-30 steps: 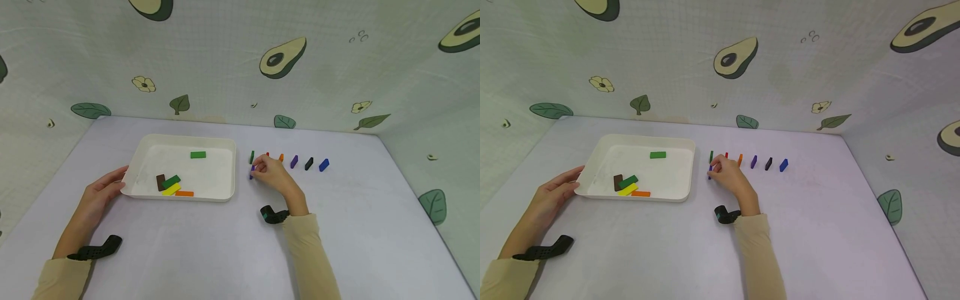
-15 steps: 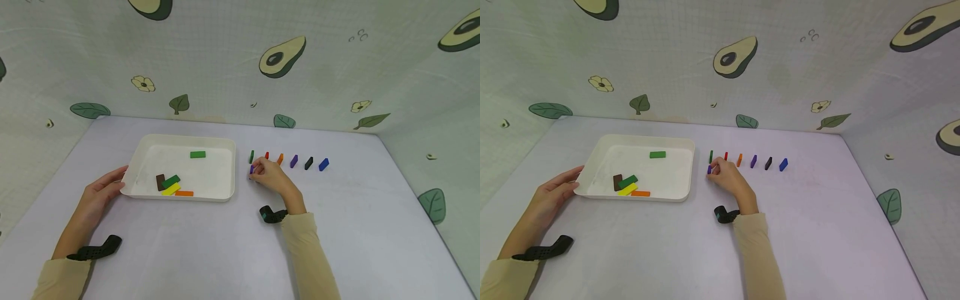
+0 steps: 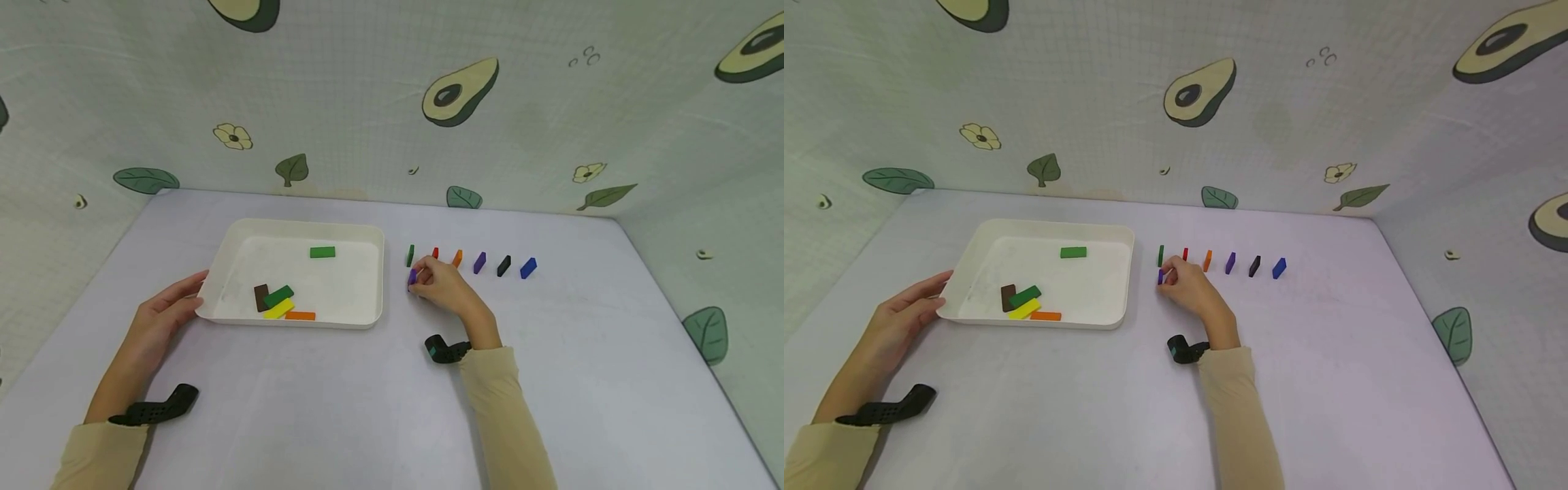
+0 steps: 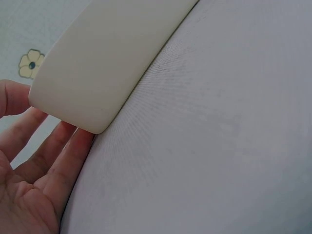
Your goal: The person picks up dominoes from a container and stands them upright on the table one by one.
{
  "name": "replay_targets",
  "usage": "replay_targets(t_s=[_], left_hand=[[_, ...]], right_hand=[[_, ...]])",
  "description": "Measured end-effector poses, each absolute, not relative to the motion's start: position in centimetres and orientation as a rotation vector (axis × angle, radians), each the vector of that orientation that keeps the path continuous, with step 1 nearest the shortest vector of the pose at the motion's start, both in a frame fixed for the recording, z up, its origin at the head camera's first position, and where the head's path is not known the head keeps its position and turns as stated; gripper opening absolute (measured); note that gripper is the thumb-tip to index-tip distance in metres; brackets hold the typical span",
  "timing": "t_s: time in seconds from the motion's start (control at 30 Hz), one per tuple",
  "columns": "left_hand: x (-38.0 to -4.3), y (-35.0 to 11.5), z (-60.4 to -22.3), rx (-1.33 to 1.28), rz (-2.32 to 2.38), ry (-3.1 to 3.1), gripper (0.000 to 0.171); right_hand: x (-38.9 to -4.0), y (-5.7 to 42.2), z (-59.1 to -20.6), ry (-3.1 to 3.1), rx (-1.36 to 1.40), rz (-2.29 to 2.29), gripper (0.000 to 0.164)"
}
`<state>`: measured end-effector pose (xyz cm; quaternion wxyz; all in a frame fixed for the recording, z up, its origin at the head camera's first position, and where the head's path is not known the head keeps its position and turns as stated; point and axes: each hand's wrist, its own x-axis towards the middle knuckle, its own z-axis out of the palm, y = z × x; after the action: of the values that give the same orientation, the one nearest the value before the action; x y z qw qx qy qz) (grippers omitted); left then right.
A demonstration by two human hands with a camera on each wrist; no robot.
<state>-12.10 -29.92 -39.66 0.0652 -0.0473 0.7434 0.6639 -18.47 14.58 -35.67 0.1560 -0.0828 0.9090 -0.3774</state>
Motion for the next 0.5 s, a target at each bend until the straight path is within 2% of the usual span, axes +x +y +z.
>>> replay_targets(t_s=[0.5], left_hand=[[-12.07,-29.87,-39.61,-0.099,2.022,2.235,0.048]], right_hand=[[-18.45,14.6,-35.62,2.599,-0.221,-1.084,0.028]])
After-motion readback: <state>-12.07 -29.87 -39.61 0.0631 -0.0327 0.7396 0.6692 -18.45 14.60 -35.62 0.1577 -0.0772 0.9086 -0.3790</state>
